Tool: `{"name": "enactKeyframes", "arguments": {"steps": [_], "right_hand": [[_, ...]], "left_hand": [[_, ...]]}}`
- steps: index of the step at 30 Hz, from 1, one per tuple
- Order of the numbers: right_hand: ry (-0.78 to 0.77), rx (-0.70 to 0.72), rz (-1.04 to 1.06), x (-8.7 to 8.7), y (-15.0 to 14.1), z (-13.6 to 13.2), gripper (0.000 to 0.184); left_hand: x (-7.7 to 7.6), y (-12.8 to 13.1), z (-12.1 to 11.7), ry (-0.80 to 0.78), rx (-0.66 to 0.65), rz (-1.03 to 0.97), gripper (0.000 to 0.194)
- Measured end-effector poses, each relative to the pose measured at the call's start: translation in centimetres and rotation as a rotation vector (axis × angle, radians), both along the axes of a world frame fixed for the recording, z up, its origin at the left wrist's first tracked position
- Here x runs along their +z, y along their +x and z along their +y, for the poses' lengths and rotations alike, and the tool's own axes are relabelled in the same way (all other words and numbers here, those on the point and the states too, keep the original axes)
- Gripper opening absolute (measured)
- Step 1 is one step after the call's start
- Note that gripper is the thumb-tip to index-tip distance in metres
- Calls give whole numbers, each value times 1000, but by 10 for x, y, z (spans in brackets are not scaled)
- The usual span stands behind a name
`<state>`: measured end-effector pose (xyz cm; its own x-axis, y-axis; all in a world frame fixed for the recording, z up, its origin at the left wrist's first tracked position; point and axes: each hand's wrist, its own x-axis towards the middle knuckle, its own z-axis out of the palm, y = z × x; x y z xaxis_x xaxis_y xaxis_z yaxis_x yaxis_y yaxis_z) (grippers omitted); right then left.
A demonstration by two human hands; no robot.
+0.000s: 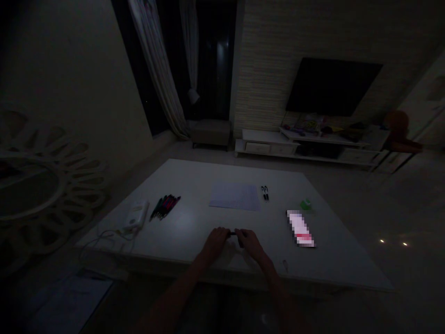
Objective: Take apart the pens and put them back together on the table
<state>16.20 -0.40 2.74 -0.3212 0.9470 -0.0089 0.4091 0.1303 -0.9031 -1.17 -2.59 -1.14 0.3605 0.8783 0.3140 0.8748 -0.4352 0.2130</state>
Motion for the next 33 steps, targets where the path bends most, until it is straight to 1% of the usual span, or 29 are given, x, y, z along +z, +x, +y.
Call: {"name": "enactKeyframes", "arguments": {"steps": [2,4,7,10,14,17,21,25,29,33], "right_hand": [[-37,-26,6,-2,0,0,57],[-10,-50,31,-4,-1,0,53],[23,-33,32,-6,-1,2,51],[-4,-34,-4,-5,-1,2,55],[-6,-20,55,-3,-2,0,52],[-42,-53,36,-3,-2,0,55],[-10,-24,95,-3,-2,2,47],[-31,-33,48,-3,-1,4,52],[8,-12,56,-7,0,5,45],[-16,-13,7,-8,1,5,49]], "left_hand": [[-1,0,1,9,0,-4,12],[-2,0,2,13,2,-9,11],[-2,0,2,11,-8,-10,11],[-2,0,2,24,-5,-8,11],[-3,1,2,24,6,-7,11],[-4,1,2,21,8,-3,11],[-4,0,3,11,-2,-4,11],[-5,-1,3,11,7,9,14],[-6,-1,3,4,-6,14,12],[-6,-1,3,22,12,8,12]]}}
